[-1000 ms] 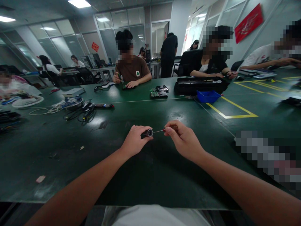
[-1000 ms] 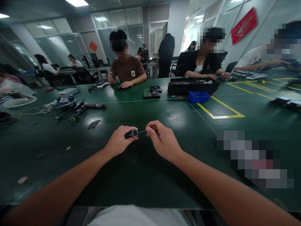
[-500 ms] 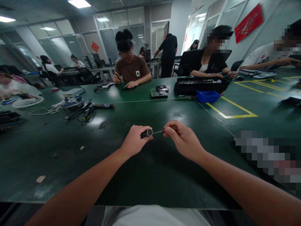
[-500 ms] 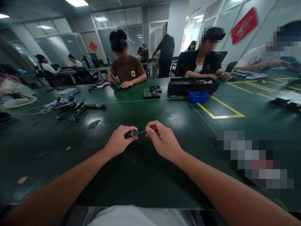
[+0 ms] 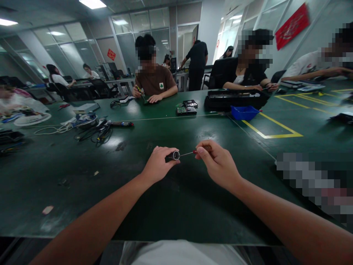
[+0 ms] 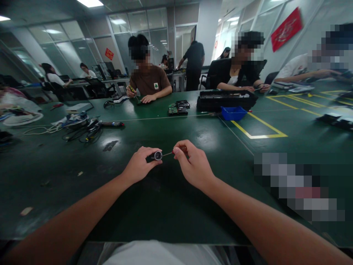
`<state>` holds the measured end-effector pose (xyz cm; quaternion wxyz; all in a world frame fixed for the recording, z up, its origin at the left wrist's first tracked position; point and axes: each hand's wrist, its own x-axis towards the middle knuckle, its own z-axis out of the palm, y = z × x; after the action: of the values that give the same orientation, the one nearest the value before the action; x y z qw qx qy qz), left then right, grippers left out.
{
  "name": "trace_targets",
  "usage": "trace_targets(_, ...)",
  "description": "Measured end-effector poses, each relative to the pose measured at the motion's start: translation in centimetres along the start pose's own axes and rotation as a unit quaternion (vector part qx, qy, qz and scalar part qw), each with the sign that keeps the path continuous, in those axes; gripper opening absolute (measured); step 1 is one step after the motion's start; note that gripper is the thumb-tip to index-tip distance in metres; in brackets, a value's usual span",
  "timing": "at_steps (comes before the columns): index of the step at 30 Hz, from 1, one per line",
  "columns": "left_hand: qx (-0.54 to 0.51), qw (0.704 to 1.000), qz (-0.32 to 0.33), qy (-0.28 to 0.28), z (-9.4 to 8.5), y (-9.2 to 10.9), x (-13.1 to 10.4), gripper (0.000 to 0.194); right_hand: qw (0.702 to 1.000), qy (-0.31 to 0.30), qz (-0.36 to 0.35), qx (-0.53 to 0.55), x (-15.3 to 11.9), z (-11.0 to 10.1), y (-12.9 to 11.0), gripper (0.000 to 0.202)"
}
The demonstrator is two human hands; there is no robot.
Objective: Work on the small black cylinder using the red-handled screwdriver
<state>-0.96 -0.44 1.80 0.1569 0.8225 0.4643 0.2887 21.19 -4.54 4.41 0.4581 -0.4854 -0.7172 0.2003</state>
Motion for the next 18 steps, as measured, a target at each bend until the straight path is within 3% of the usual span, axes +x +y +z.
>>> trace_targets(7,-0.005,1.000,0.005,0.000,-0.07,0.14,-0.03,0.030,0.999,-0.035,-0.038,-0.012,-0.15,0.18,0.15,0.013)
trace_targets(18,0.003,1.000,0.003,-0.006,0.10,-0.05,0.00,0.034,0.999,0.001,-0.035,-0.032,-0.04,-0.02,0.22,0.014)
